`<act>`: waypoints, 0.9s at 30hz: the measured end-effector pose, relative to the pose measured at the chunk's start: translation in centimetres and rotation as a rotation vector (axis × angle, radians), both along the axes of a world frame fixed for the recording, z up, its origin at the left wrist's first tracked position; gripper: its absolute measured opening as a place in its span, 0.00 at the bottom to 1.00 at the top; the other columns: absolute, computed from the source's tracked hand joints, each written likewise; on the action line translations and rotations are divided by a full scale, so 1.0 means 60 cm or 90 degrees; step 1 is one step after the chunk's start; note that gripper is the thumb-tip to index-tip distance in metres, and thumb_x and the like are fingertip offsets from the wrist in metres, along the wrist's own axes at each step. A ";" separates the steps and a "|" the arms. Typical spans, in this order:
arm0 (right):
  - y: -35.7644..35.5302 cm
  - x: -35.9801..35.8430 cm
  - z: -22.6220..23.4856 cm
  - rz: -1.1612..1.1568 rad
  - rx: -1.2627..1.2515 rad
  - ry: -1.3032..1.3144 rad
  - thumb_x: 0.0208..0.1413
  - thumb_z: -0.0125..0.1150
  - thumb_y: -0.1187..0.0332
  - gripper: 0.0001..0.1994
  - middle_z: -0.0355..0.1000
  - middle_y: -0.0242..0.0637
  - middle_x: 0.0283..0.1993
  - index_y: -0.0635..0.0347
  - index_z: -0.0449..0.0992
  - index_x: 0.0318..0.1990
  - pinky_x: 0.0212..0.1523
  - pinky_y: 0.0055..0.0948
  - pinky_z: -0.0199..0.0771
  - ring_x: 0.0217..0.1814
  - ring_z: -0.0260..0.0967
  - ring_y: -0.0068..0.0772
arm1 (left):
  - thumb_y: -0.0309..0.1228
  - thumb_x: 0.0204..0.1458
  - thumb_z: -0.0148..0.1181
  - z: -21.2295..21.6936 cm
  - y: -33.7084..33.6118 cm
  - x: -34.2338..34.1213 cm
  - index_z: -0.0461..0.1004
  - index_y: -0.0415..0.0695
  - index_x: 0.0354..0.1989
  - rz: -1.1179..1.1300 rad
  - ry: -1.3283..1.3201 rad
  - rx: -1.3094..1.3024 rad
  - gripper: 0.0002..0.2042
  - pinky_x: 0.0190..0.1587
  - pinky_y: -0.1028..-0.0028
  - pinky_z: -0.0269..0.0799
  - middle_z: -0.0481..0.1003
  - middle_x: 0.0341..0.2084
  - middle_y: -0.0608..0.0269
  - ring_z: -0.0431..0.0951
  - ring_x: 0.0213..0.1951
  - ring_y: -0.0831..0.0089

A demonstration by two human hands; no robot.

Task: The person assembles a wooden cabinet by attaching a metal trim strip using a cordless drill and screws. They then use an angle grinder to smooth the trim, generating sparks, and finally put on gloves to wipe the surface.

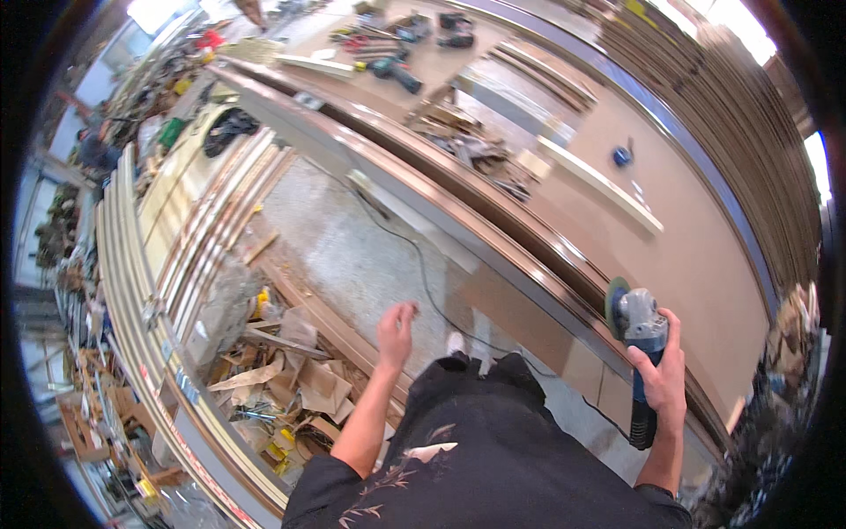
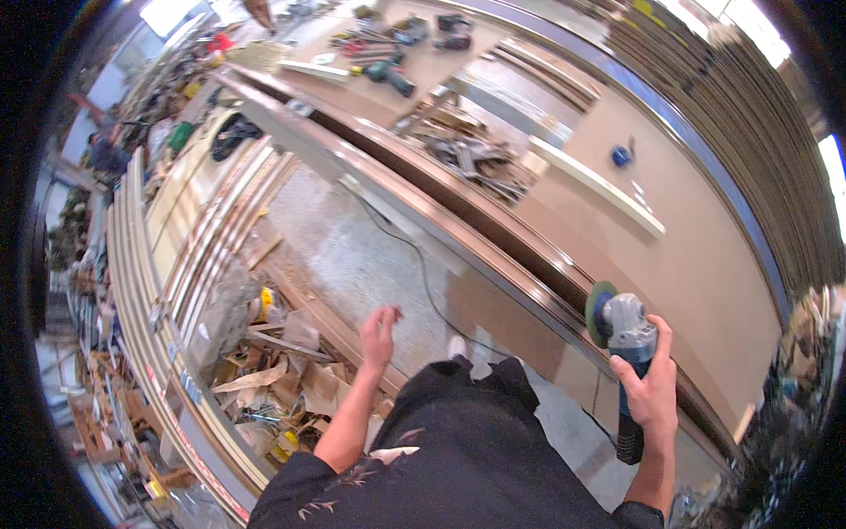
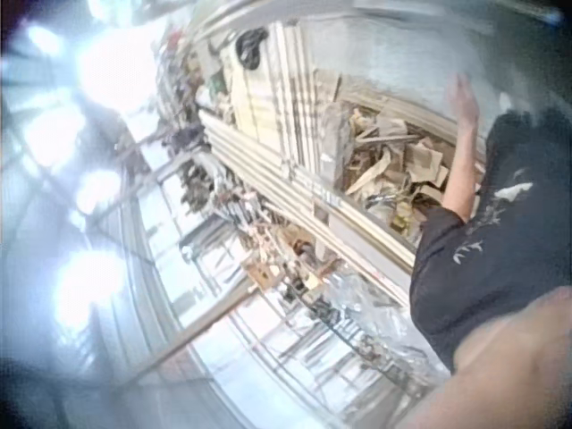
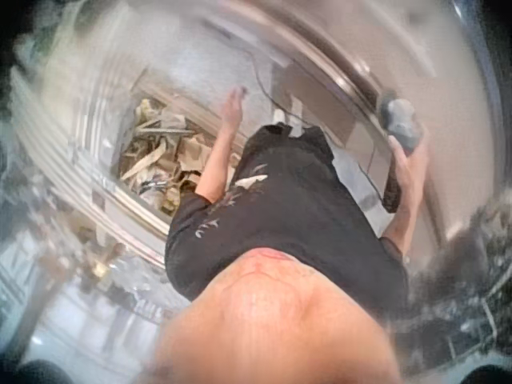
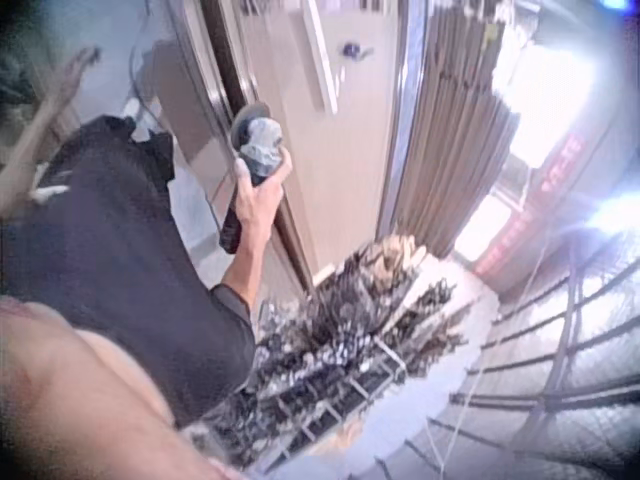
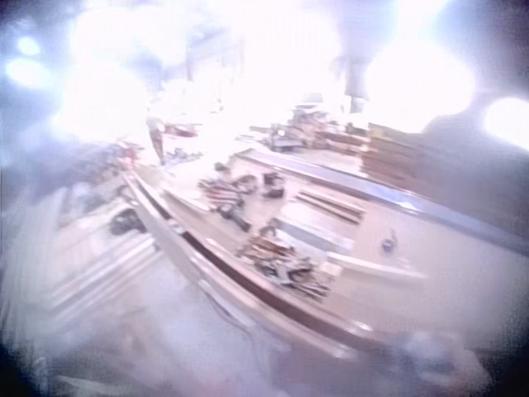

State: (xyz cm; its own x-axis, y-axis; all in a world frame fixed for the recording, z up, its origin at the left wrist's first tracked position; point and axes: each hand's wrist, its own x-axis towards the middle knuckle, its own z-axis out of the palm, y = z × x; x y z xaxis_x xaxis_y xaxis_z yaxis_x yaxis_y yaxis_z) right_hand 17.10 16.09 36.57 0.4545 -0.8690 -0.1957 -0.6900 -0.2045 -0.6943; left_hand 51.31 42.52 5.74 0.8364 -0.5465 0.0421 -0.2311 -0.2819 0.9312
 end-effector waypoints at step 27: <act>-0.010 0.911 -0.030 0.116 -0.019 -0.115 0.58 0.74 0.65 0.37 0.82 0.54 0.47 0.55 0.60 0.72 0.54 0.43 0.79 0.48 0.82 0.50 | 0.39 0.76 0.52 0.068 0.082 0.831 0.84 0.33 0.48 0.078 0.075 -0.071 0.20 0.46 0.71 0.79 0.85 0.32 0.59 0.83 0.37 0.73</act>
